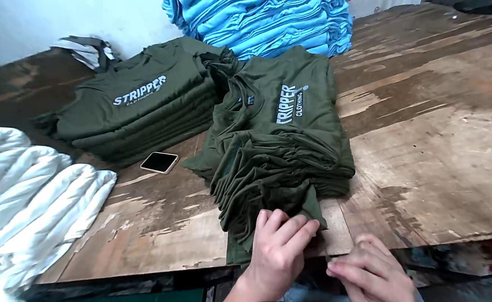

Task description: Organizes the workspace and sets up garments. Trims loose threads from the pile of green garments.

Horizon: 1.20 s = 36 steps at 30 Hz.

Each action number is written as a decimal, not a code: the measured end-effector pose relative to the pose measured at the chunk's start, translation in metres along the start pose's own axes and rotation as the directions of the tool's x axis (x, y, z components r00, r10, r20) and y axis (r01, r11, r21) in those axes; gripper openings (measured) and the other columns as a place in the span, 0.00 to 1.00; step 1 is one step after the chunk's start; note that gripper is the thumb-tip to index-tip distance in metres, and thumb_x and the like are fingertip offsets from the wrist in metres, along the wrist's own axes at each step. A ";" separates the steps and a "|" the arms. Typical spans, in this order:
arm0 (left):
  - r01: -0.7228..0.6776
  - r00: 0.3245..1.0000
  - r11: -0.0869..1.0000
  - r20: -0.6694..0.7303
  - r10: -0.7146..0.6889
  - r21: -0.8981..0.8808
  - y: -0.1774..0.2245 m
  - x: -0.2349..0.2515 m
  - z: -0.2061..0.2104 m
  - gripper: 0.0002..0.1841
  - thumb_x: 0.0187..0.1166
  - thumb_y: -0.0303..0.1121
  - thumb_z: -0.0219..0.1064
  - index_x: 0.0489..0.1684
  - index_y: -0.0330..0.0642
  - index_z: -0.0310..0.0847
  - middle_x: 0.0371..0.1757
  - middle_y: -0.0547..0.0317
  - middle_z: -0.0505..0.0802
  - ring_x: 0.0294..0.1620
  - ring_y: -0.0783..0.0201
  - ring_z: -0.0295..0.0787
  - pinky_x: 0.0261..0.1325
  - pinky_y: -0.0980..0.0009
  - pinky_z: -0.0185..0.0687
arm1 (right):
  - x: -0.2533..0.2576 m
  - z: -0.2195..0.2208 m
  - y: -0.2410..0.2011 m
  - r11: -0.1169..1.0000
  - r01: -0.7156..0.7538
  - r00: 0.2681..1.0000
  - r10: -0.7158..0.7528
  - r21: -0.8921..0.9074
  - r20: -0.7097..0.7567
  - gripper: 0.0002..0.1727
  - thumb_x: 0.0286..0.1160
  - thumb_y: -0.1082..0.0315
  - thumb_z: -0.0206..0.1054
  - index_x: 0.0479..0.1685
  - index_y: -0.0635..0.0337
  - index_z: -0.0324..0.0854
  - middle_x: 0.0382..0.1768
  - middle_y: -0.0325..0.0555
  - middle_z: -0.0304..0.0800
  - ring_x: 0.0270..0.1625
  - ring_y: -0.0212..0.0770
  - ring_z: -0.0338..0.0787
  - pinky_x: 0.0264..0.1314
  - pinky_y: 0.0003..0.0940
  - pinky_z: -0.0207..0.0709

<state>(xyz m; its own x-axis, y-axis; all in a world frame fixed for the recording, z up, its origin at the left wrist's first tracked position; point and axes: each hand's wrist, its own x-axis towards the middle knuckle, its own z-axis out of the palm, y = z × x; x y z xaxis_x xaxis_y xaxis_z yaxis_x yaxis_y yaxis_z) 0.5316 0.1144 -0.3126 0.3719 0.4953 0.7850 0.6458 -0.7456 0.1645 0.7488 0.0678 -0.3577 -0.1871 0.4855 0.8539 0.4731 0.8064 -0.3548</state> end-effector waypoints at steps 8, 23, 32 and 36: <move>0.154 0.985 0.986 0.093 -0.149 -0.056 -0.043 0.023 -0.035 0.10 0.70 0.30 0.64 0.35 0.55 0.94 0.28 0.68 0.85 0.30 0.72 0.82 0.35 0.71 0.82 | 0.027 0.030 0.000 0.957 -0.112 0.970 0.164 -0.267 0.181 0.10 0.80 0.54 0.67 0.50 0.36 0.94 0.49 0.34 0.95 0.52 0.39 0.90 0.57 0.42 0.80; 0.348 0.937 0.869 -0.092 -0.338 0.351 -0.012 0.030 -0.016 0.11 0.60 0.24 0.72 0.41 0.43 0.89 0.28 0.57 0.85 0.31 0.54 0.86 0.36 0.56 0.83 | 0.054 0.016 -0.012 0.955 -0.011 0.944 0.108 -0.296 0.313 0.16 0.79 0.42 0.65 0.50 0.38 0.91 0.48 0.36 0.93 0.53 0.43 0.90 0.58 0.47 0.80; 0.365 0.917 0.927 0.135 -0.374 0.090 -0.031 -0.005 -0.023 0.15 0.68 0.41 0.66 0.48 0.50 0.95 0.40 0.64 0.94 0.44 0.65 0.92 0.50 0.60 0.90 | 0.058 -0.054 -0.022 0.989 -0.087 0.593 0.146 -0.117 0.792 0.17 0.79 0.53 0.69 0.25 0.50 0.92 0.23 0.40 0.91 0.32 0.43 0.91 0.47 0.48 0.79; 0.354 0.905 0.931 0.220 -0.365 0.086 -0.002 0.003 -0.026 0.25 0.78 0.52 0.69 0.65 0.46 0.88 0.51 0.55 0.94 0.54 0.52 0.90 0.59 0.47 0.84 | 0.048 -0.015 -0.033 0.858 -0.265 0.863 0.414 -0.440 0.288 0.36 0.69 0.25 0.64 0.31 0.51 0.92 0.22 0.38 0.89 0.27 0.41 0.86 0.36 0.43 0.79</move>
<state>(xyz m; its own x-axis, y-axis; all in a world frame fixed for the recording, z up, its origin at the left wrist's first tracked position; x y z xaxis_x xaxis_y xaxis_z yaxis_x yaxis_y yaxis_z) 0.5145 0.1057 -0.2953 0.2478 0.8183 0.5186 0.7907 -0.4802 0.3799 0.7371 0.0596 -0.2995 -0.2136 0.8505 0.4807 0.8341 0.4149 -0.3634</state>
